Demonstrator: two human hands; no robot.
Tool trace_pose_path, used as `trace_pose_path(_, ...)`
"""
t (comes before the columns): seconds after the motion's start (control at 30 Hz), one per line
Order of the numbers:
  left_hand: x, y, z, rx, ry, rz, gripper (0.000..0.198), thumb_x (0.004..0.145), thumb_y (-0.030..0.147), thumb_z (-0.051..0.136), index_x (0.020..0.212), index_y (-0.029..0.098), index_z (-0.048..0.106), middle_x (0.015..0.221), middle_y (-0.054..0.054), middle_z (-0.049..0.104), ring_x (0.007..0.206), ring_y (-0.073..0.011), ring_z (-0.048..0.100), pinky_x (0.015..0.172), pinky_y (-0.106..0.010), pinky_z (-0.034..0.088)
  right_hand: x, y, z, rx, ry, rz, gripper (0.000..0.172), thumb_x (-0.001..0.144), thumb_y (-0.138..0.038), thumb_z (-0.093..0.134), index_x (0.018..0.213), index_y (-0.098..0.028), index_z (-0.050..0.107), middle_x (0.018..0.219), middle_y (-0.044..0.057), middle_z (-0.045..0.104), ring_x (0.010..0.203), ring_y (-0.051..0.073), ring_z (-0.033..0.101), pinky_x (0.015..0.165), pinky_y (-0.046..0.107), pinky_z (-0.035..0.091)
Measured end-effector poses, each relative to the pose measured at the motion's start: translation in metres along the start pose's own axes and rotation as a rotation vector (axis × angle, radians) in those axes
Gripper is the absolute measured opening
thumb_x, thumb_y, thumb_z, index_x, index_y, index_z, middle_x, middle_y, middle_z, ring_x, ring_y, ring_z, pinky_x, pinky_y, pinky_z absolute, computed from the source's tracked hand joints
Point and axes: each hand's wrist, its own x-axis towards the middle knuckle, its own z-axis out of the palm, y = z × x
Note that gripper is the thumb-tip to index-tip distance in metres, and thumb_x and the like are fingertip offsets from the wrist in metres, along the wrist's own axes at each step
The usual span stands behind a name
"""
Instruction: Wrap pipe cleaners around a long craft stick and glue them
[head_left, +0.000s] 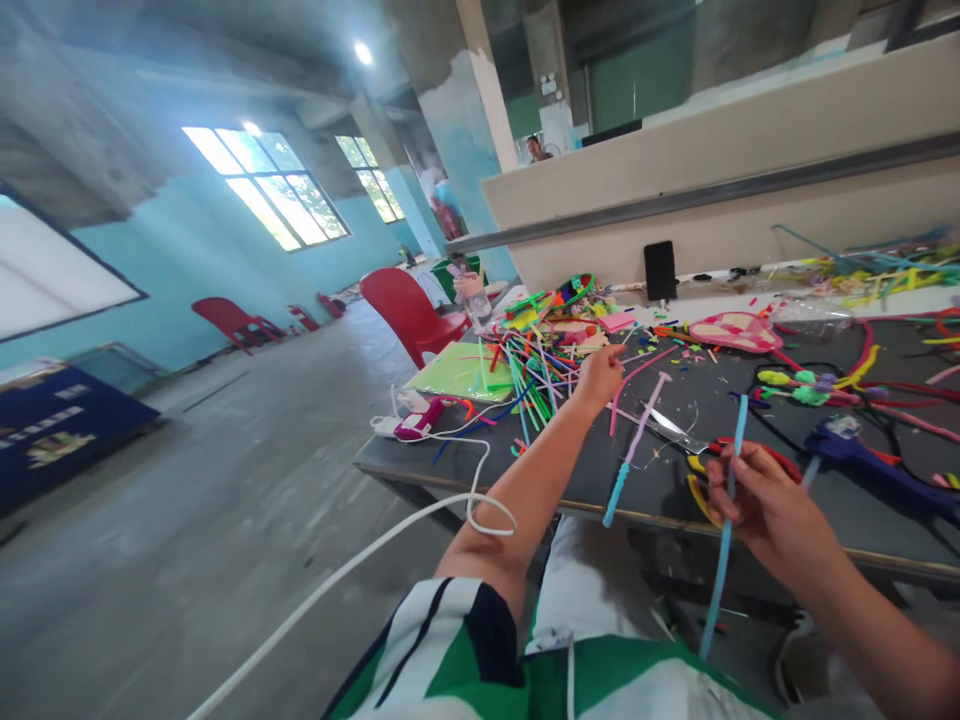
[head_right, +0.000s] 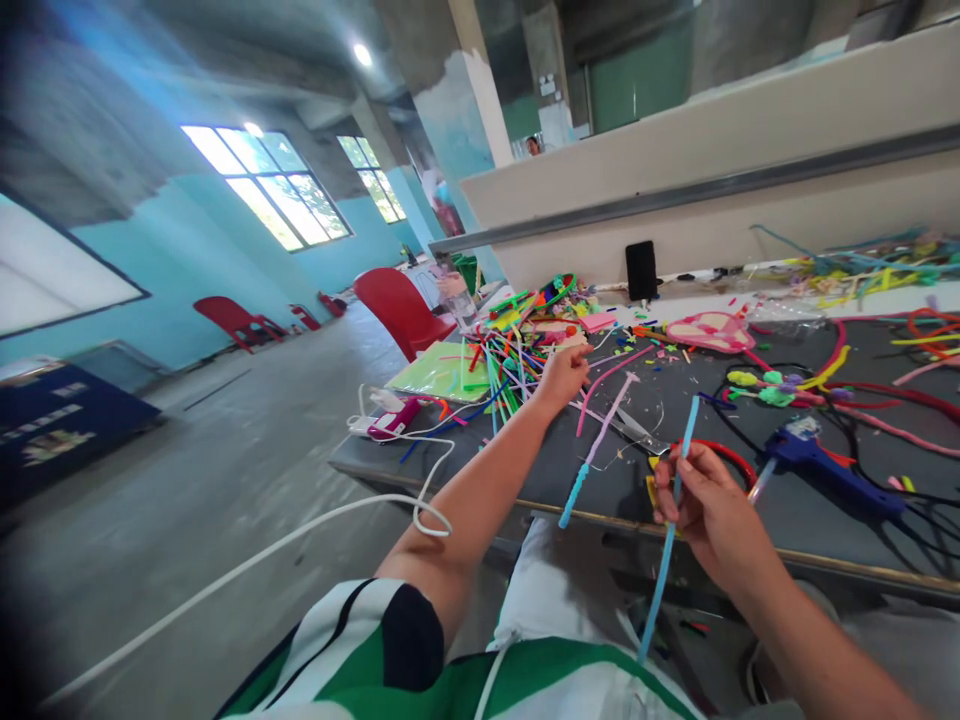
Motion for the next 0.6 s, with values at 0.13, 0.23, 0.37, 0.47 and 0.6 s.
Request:
trace_pose_path(0.13,-0.016,0.04,-0.007,-0.5,-0.012,0.162,0.041,0.08,0.011,0.05,0.121,0.012,0.055,0.08,-0.003,0.062,0.058,-0.0088,0.061,0.054,-0.019,0.047,0.0,0.004,0.004,0.024,0.014,-0.055,0.015,0.078,-0.019,0.065,0.092,-0.021,0.061,0.081,0.001,0.064,0.036,-0.002,0.029,0.034,0.012,0.028)
trace_pose_path(0.23,-0.037,0.064,-0.02,-0.732,-0.002,0.269,0.034,0.079,0.014,0.055,0.113,0.014,0.059,0.077,0.0,0.057,0.056,-0.007,0.059,0.052,-0.018,0.046,0.002,0.006,0.005,0.031,0.082,-0.072,0.015,0.075,-0.017,0.068,0.089,-0.02,0.063,0.084,0.002,0.065,0.035,-0.003,0.025,0.03,0.011,0.021)
trace_pose_path(0.37,-0.07,0.085,-0.034,-0.859,-0.028,0.313,0.028,0.08,0.017,0.057,0.108,0.016,0.061,0.073,0.001,0.057,0.055,-0.0068,0.057,0.053,-0.019,0.046,0.002,0.008,0.007,0.023,0.097,0.007,0.021,0.075,-0.022,0.07,0.094,-0.02,0.064,0.091,0.002,0.065,0.036,-0.003,0.024,0.028,0.01,0.021)
trace_pose_path(0.47,-0.098,0.097,-0.041,-0.893,-0.046,0.332,0.027,0.081,0.019,0.058,0.108,0.018,0.062,0.075,0.001,0.058,0.056,-0.0072,0.058,0.053,-0.02,0.046,-0.001,0.013,0.012,0.006,0.062,0.062,0.023,0.076,-0.024,0.069,0.098,-0.02,0.063,0.098,0.004,0.064,0.039,-0.002,0.027,0.03,0.01,0.022)
trace_pose_path(0.6,-0.139,0.105,-0.053,-0.909,-0.053,0.386,0.028,0.082,0.021,0.06,0.109,0.021,0.064,0.078,0.001,0.057,0.058,-0.0075,0.059,0.056,-0.021,0.047,-0.008,0.021,0.02,0.006,0.021,0.065,0.025,0.077,-0.023,0.068,0.101,-0.023,0.062,0.099,0.004,0.062,0.041,-0.001,0.027,0.032,0.012,0.02)
